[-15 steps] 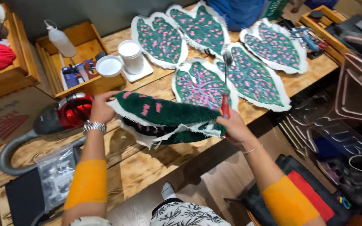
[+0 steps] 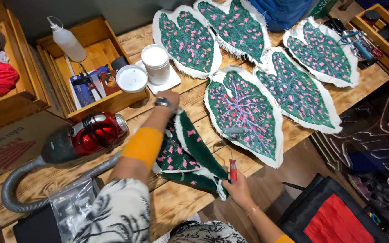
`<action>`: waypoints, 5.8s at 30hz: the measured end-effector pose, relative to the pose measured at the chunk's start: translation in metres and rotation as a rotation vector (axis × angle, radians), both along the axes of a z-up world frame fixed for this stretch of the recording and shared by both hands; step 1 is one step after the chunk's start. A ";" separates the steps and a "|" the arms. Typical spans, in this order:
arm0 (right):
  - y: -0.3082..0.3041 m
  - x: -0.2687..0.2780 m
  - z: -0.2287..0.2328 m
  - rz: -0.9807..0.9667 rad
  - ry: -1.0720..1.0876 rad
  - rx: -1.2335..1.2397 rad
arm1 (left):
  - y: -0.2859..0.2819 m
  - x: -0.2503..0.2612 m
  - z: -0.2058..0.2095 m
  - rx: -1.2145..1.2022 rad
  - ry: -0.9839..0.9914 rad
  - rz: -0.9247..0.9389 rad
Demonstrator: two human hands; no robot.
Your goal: Trimming and grooming leaf-shaped tufted rugs using scissors and a roller tool.
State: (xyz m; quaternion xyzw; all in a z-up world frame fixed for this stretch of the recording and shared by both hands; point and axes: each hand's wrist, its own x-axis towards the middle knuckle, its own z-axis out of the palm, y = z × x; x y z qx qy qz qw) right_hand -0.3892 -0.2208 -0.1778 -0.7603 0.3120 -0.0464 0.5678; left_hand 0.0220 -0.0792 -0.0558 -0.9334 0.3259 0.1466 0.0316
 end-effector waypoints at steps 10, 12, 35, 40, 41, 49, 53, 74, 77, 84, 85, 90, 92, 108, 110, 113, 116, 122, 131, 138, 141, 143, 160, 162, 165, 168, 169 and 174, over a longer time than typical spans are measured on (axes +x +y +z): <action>0.029 0.044 0.076 0.032 0.047 -0.460 | 0.055 -0.089 -0.046 -0.714 -0.186 0.094; 0.045 0.065 0.090 0.101 -0.009 -0.361 | 0.084 -0.116 -0.058 -0.594 -0.052 0.284; 0.005 0.176 0.040 0.360 -0.153 -0.447 | 0.094 -0.072 -0.111 -0.362 -0.020 0.322; 0.002 0.175 0.032 0.323 -0.166 -0.425 | 0.066 -0.049 -0.101 -0.526 -0.108 0.274; 0.001 0.173 0.029 0.324 -0.175 -0.448 | 0.059 -0.044 -0.101 -0.567 -0.161 0.252; 0.004 0.140 0.025 0.214 -0.118 -0.474 | 0.016 -0.001 -0.120 -0.534 -0.216 0.096; 0.017 0.123 0.051 0.217 -0.161 -0.495 | 0.002 0.013 -0.117 -0.421 -0.240 0.040; 0.029 0.160 0.088 0.238 -0.212 -0.251 | 0.025 -0.172 -0.102 -0.489 -0.045 0.101; 0.031 0.173 0.059 0.330 -0.237 -0.243 | 0.063 -0.209 -0.098 -0.467 0.067 0.139; 0.009 0.138 0.048 0.491 -0.055 -0.518 | 0.118 -0.283 -0.073 -0.417 0.116 0.315; 0.003 0.131 0.042 0.501 -0.060 -0.516 | 0.117 -0.293 -0.073 -0.416 0.112 0.325; -0.023 0.099 0.030 0.573 -0.212 -0.511 | 0.096 -0.341 -0.086 -0.402 0.019 0.420; -0.027 0.089 0.036 0.576 -0.189 -0.455 | 0.083 -0.358 -0.079 -0.451 -0.008 0.454; 0.001 0.080 0.049 0.466 -0.341 -0.352 | 0.032 -0.405 -0.090 -0.380 -0.143 0.322; 0.011 0.081 0.042 0.502 -0.384 -0.347 | 0.030 -0.403 -0.083 -0.343 -0.084 0.358; 0.017 0.080 0.039 0.543 -0.451 -0.335 | 0.033 -0.395 -0.101 -0.405 -0.037 0.476; 0.017 0.075 0.037 0.552 -0.446 -0.329 | 0.038 -0.375 -0.098 -0.523 -0.110 0.609; 0.010 0.074 0.018 0.584 -0.362 -0.384 | 0.046 -0.351 -0.073 -0.432 -0.119 0.657; 0.019 0.102 0.057 0.609 -0.303 -0.510 | 0.044 -0.342 -0.068 -0.336 0.023 0.713; 0.036 0.165 0.025 0.604 -0.506 -0.644 | 0.039 -0.312 -0.081 -0.400 -0.121 0.633; 0.029 0.173 0.029 0.613 -0.430 -0.601 | 0.044 -0.318 -0.079 -0.499 -0.188 0.614; 0.027 0.172 0.027 0.607 -0.411 -0.582 | 0.043 -0.318 -0.082 -0.529 -0.256 0.619; 0.017 0.291 0.016 0.584 -0.488 -0.696 | 0.076 -0.132 -0.055 -0.438 -0.107 0.521; 0.017 0.302 0.011 0.626 -0.484 -0.666 | 0.081 -0.105 -0.067 -0.349 -0.060 0.518; 0.019 0.303 0.017 0.622 -0.439 -0.580 | 0.087 -0.088 -0.082 -0.336 0.033 0.529; 0.022 0.301 0.022 0.600 -0.401 -0.549 | 0.088 -0.090 -0.089 -0.405 0.026 0.532; 0.022 0.302 0.024 0.596 -0.402 -0.552 | 0.088 -0.088 -0.085 -0.406 0.024 0.528; 0.024 0.297 0.032 0.555 -0.356 -0.530 | 0.086 -0.095 -0.073 -0.322 0.061 0.563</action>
